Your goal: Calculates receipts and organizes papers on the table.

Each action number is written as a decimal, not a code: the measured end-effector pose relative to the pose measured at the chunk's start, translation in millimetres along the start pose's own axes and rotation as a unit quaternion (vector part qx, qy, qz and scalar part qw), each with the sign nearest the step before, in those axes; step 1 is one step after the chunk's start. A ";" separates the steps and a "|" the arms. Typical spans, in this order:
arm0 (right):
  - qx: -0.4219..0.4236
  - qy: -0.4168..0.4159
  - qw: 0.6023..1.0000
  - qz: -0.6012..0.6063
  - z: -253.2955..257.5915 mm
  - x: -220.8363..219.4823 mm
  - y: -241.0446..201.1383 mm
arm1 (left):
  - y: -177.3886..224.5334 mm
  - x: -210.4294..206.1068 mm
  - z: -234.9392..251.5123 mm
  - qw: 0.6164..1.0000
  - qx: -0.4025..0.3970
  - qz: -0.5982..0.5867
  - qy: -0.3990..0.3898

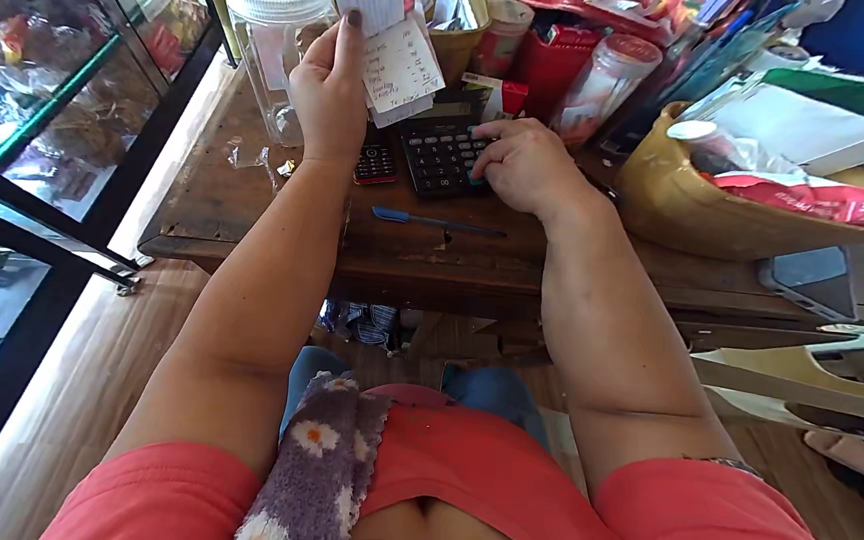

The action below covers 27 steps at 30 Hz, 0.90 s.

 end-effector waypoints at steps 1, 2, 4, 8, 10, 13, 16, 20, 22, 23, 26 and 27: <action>0.003 0.009 1.000 0.004 -0.3 -0.1 -1.1 | 0.4 -0.3 -0.2 1.000 0.002 -0.001 0.001; 0.011 0.025 1.000 0.009 -0.5 -0.5 -2.5 | 0.7 -0.8 -0.4 1.000 0.003 -0.005 0.001; 0.040 0.071 0.997 0.011 -0.3 -2.3 -5.4 | 0.2 -1.9 -0.3 1.000 0.005 -0.012 -0.001; 0.033 0.030 0.999 0.006 6.0 -10.3 -8.8 | -1.3 -2.9 0.2 0.999 -0.001 -0.033 -0.010; 0.033 0.036 0.999 0.000 6.8 -11.2 -10.5 | -0.6 -3.6 -0.2 0.999 0.000 -0.040 -0.014; 0.084 0.084 0.993 0.003 6.7 -13.9 -16.6 | 0.7 -4.6 -1.4 0.999 0.001 -0.052 -0.017; 0.133 0.084 0.988 0.006 8.4 -21.0 -26.6 | 1.0 -5.3 -1.8 0.999 0.004 -0.048 -0.020; 0.125 0.049 0.991 -0.011 10.9 -27.7 -32.4 | 1.4 -4.8 -2.6 0.999 0.005 -0.030 -0.019; 0.132 0.057 0.990 -0.015 10.5 -27.0 -32.0 | 2.0 -4.7 -2.9 1.000 0.002 -0.017 -0.021; 0.136 0.064 0.988 -0.015 10.3 -26.8 -31.9 | 2.0 -5.0 -3.2 1.000 0.001 -0.015 -0.020; 0.133 0.051 0.990 -0.011 11.3 -28.8 -30.8 | 3.7 -5.9 -4.4 1.000 0.010 -0.018 -0.021; 0.127 0.040 0.991 -0.010 11.5 -29.2 -30.7 | 4.4 -6.0 -5.0 1.000 0.012 -0.016 -0.023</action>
Point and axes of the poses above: each hand's wrist, its own z-axis towards the middle knuckle, its own x-axis out of the back of the hand, y = z × x, the point moved 4 cm from there along z, towards the middle knuckle, and after that the axes turned 10 degrees about -y, right-handed, at the moved point
